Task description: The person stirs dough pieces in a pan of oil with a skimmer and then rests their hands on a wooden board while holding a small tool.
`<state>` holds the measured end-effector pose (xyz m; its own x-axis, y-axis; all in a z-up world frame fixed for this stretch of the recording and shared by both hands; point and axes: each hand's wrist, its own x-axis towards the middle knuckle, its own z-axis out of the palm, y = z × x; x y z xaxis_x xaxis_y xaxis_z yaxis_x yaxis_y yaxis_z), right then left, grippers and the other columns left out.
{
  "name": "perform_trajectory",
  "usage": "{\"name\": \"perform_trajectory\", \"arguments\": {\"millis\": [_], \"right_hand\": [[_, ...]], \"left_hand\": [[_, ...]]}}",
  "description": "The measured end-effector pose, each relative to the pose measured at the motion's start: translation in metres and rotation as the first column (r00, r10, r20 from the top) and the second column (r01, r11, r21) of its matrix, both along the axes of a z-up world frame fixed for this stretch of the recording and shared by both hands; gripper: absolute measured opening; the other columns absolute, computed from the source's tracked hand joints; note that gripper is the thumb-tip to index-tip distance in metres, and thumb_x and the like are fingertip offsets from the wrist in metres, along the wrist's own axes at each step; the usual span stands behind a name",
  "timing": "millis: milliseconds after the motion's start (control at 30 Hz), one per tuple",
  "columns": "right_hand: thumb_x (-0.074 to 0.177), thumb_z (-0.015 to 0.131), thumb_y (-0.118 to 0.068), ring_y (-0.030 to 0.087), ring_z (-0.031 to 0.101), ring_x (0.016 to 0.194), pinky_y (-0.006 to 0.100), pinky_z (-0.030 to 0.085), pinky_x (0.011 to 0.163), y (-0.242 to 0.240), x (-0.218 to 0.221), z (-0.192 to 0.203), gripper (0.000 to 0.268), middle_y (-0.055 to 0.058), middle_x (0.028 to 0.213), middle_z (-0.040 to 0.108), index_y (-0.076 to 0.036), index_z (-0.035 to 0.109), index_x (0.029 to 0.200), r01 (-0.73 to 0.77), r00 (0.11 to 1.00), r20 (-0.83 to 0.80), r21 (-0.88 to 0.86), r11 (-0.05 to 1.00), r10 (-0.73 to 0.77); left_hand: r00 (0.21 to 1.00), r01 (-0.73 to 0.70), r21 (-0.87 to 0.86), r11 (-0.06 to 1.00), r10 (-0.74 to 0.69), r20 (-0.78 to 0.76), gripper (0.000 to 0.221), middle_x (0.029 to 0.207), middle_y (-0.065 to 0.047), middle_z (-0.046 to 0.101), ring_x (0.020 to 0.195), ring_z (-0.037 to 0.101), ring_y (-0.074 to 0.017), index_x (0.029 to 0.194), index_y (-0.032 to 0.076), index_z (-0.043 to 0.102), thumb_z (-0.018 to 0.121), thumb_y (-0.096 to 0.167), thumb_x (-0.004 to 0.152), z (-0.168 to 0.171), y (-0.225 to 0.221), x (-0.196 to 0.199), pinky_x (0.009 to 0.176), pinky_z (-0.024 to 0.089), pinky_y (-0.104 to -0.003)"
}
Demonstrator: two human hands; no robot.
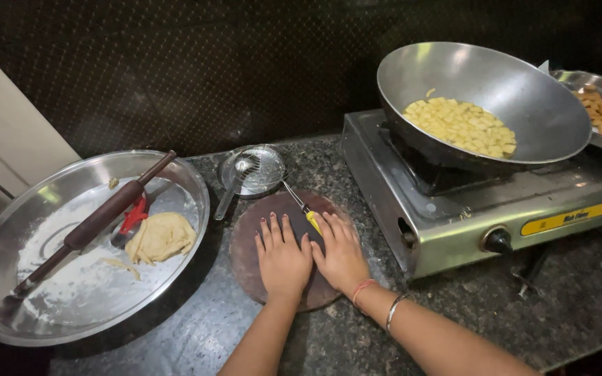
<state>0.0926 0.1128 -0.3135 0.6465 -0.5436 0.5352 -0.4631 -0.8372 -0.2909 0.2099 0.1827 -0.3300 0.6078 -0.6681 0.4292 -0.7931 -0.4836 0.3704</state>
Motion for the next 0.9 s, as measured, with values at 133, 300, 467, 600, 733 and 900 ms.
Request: {"name": "perform_trajectory", "arguments": {"millis": [133,300,467,600,733,900], "right_hand": [[0.093,0.062,-0.029,0.039,0.044,0.139,0.051,0.031,0.117,0.0012,0.0,0.0022,0.06,0.02,0.146,0.051,-0.007,0.048,0.147,-0.005,1.0,0.007,0.002,1.0,0.005],[0.092,0.063,-0.029,0.039,0.044,0.139,0.05,0.032,0.117,0.0022,0.0002,0.0046,0.06,0.02,0.146,0.052,-0.006,0.048,0.146,0.003,1.0,0.005,0.011,1.0,-0.003],[0.092,0.063,-0.028,0.039,0.044,0.139,0.05,0.032,0.117,0.0006,0.0,0.0035,0.06,0.02,0.146,0.051,-0.006,0.048,0.146,-0.002,1.0,0.001,0.018,1.0,0.002],[0.092,0.063,-0.029,0.039,0.044,0.139,0.05,0.032,0.117,0.0009,0.0003,0.0047,0.061,0.021,0.146,0.051,-0.005,0.048,0.146,-0.01,1.0,-0.007,0.021,1.0,0.011],[0.093,0.062,-0.028,0.039,0.043,0.139,0.051,0.031,0.116,0.002,-0.0002,0.0064,0.059,0.021,0.146,0.051,-0.005,0.048,0.146,0.0,1.0,-0.024,0.041,0.999,0.001],[0.092,0.063,-0.027,0.038,0.044,0.139,0.051,0.031,0.117,0.0014,-0.0002,0.0049,0.06,0.02,0.145,0.052,-0.004,0.047,0.146,-0.017,1.0,0.013,0.033,0.999,0.017]], "left_hand": [[1.0,-0.001,0.003,1.0,0.001,0.005,0.069,0.158,-0.02,0.039,0.15,0.028,-0.0369,0.148,0.003,0.048,0.053,0.045,0.095,-0.0002,0.0009,-0.0003,0.121,0.02,-0.053],[1.0,-0.003,0.006,1.0,0.003,0.004,0.068,0.158,-0.02,0.039,0.15,0.028,-0.0368,0.147,0.003,0.048,0.053,0.045,0.094,-0.0018,-0.001,0.0005,0.121,0.019,-0.053],[1.0,0.001,0.013,1.0,0.0,-0.006,0.068,0.158,-0.02,0.039,0.15,0.028,-0.0368,0.148,0.003,0.048,0.052,0.046,0.095,0.0012,0.0006,-0.0005,0.122,0.019,-0.053],[0.999,0.008,0.018,1.0,-0.007,-0.037,0.067,0.159,-0.019,0.038,0.151,0.027,-0.0363,0.148,0.003,0.048,0.051,0.045,0.095,0.0046,0.0022,-0.0015,0.122,0.018,-0.052],[0.999,0.004,0.028,1.0,-0.002,-0.036,0.067,0.159,-0.019,0.037,0.15,0.027,-0.0362,0.148,0.004,0.047,0.051,0.045,0.095,0.0032,0.0013,-0.0007,0.121,0.018,-0.052],[1.0,-0.002,-0.002,1.0,0.002,-0.005,0.068,0.158,-0.019,0.039,0.15,0.028,-0.0368,0.148,0.003,0.048,0.052,0.045,0.095,-0.0031,-0.0008,0.0003,0.121,0.019,-0.053]]}}
